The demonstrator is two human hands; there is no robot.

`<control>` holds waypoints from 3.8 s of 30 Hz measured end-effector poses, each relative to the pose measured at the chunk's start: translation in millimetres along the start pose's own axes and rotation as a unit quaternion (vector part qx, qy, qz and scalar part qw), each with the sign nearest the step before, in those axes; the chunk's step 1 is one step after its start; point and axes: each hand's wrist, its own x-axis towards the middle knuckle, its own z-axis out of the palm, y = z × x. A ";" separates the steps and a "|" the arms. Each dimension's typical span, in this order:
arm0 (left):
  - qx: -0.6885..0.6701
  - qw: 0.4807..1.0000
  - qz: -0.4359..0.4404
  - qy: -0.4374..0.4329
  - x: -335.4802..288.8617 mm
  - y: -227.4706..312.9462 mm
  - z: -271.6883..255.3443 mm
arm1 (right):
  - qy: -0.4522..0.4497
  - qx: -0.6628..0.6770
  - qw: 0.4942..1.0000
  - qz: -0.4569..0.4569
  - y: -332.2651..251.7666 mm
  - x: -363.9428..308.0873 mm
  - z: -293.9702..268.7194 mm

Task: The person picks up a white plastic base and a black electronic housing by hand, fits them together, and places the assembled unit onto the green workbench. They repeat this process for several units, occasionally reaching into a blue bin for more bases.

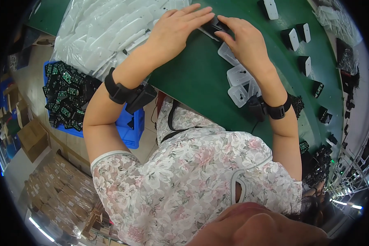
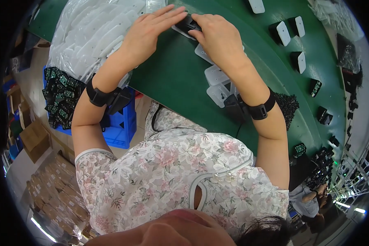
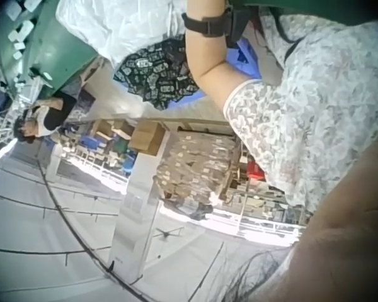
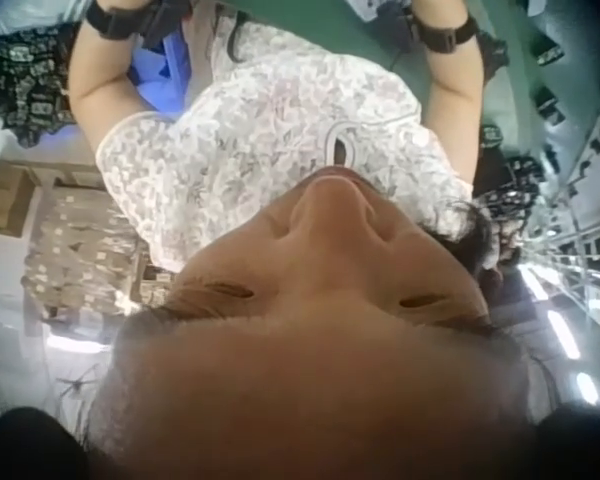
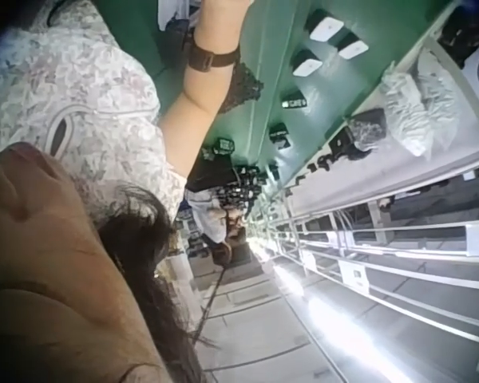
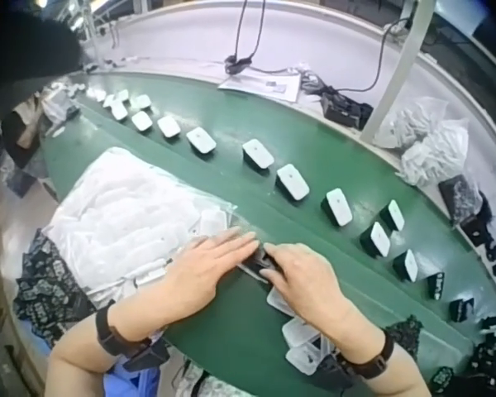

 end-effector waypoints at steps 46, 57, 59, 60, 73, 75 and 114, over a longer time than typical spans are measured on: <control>-0.167 0.894 -0.403 -0.101 65.1 56.8 10.5 | 0.045 0.504 0.847 0.159 34.0 -17.2 -30.9; -0.468 0.796 -0.379 -0.070 138.6 98.6 87.3 | 0.285 0.405 0.848 0.188 138.6 -82.3 -102.3; -0.438 0.823 -0.352 -0.084 133.9 92.4 84.2 | 0.305 0.355 0.855 0.224 203.5 -98.0 -110.3; -0.407 0.848 -0.327 -0.090 128.7 89.4 80.1 | 0.274 0.299 0.877 0.256 235.4 -106.6 -114.6; -0.063 0.965 -0.169 -0.192 44.6 79.0 32.2 | 0.019 0.472 0.881 0.021 364.0 -133.6 -114.3; -0.026 0.965 -0.148 -0.216 53.8 82.1 39.4 | 0.062 0.112 0.937 0.327 332.6 -113.5 -114.9; -0.082 0.976 -0.160 -0.125 54.6 26.4 58.4 | 0.036 0.102 0.990 0.088 72.3 -63.7 -67.3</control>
